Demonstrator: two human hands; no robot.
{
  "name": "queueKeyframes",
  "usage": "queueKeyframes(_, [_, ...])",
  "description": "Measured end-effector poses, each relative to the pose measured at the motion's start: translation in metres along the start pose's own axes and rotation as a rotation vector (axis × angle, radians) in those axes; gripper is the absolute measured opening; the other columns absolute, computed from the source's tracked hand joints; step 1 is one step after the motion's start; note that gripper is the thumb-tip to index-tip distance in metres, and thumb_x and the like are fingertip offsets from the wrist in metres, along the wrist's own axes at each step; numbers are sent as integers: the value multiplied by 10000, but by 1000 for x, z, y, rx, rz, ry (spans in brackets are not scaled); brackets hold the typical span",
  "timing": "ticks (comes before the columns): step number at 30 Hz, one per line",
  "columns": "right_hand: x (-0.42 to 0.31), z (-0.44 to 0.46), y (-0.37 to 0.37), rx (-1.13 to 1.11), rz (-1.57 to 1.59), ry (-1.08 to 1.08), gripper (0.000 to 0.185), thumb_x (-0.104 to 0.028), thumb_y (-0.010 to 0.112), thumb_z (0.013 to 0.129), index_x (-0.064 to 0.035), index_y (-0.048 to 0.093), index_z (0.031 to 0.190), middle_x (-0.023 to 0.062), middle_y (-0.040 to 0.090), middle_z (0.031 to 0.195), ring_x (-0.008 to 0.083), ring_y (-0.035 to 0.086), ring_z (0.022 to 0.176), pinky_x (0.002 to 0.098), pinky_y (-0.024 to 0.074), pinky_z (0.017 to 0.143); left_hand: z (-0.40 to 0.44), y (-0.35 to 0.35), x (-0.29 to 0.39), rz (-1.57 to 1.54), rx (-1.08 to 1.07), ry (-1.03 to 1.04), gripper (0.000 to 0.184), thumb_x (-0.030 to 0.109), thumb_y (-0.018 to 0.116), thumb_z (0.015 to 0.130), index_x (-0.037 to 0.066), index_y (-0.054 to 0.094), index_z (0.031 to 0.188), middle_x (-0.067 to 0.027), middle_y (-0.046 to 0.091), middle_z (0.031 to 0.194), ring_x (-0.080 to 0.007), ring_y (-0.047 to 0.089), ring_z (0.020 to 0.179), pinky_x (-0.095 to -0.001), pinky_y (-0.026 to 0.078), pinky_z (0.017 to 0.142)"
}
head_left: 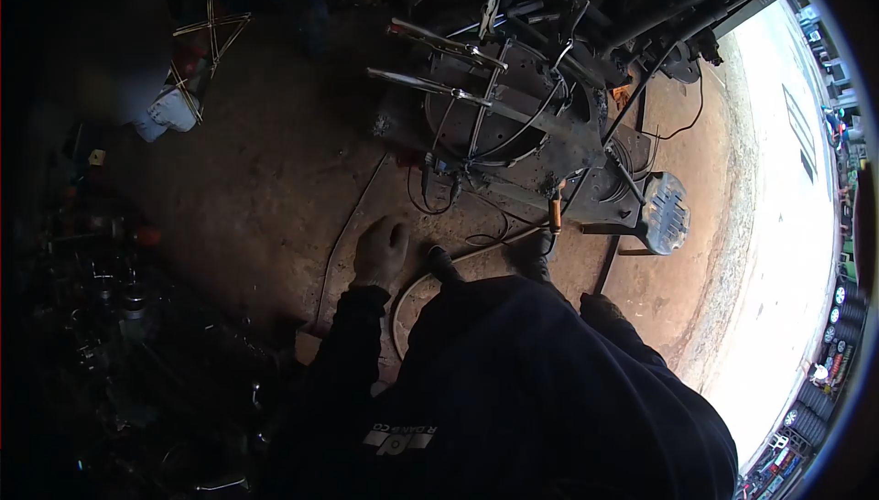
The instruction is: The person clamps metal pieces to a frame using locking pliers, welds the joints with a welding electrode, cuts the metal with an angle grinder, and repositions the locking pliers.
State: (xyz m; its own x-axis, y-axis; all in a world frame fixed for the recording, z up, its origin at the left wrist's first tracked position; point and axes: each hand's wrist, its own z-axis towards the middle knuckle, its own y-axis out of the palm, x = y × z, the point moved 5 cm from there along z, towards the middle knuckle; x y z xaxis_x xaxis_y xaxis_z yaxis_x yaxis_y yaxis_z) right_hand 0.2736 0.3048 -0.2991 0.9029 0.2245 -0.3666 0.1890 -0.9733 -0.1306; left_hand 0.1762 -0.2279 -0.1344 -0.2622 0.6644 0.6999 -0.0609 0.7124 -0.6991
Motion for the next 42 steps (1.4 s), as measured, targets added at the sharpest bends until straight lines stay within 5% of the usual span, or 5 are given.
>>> queueKeyframes(7, [7, -49, 39, 139, 196, -26, 297, -279, 596, 941, -58, 561, 747, 45, 491, 575, 201, 518, 461, 380, 428, 443, 131, 7, 102, -59, 227, 409, 257, 267, 647, 927, 74, 671, 1097, -153, 710, 1000, -306, 699, 911, -406, 555, 772])
queueKeyframes(14, [-7, -44, 51, -21, 434, -247, 280, -293, 624, 932, -33, 591, 835, 39, 530, 634, 187, 543, 508, 365, 469, 481, 175, 28, 109, 213, 137, 209, 228, 360, 606, 916, 169, 661, 1028, -149, 708, 941, -380, 683, 874, -475, 554, 696])
queueKeyframes(26, [-42, -2, 83, -105, -215, -240, 256, -279, 575, 965, -44, 611, 872, 20, 550, 662, 145, 549, 576, 326, 468, 551, -27, -25, 9, -251, -123, -213, 270, 309, 645, 899, 49, 630, 971, -147, 653, 918, -332, 653, 890, -430, 514, 741])
queueKeyframes(31, [-156, -8, 153, -340, -522, -514, 250, -271, 565, 972, -43, 617, 882, 16, 556, 672, 137, 549, 585, 319, 468, 563, -104, -22, -28, 322, 33, 121, 251, 270, 626, 874, 63, 659, 1013, -154, 619, 1083, -333, 621, 994, -420, 525, 842])
queueKeyframes(42, [-278, -136, 384, -868, -849, -1106, 242, -252, 545, 987, -41, 628, 904, 8, 568, 693, 119, 547, 606, 305, 467, 589, -117, -80, -46, -1166, 98, -357, 360, 309, 645, 934, -10, 617, 1099, -97, 656, 968, -161, 653, 897, -302, 533, 815])
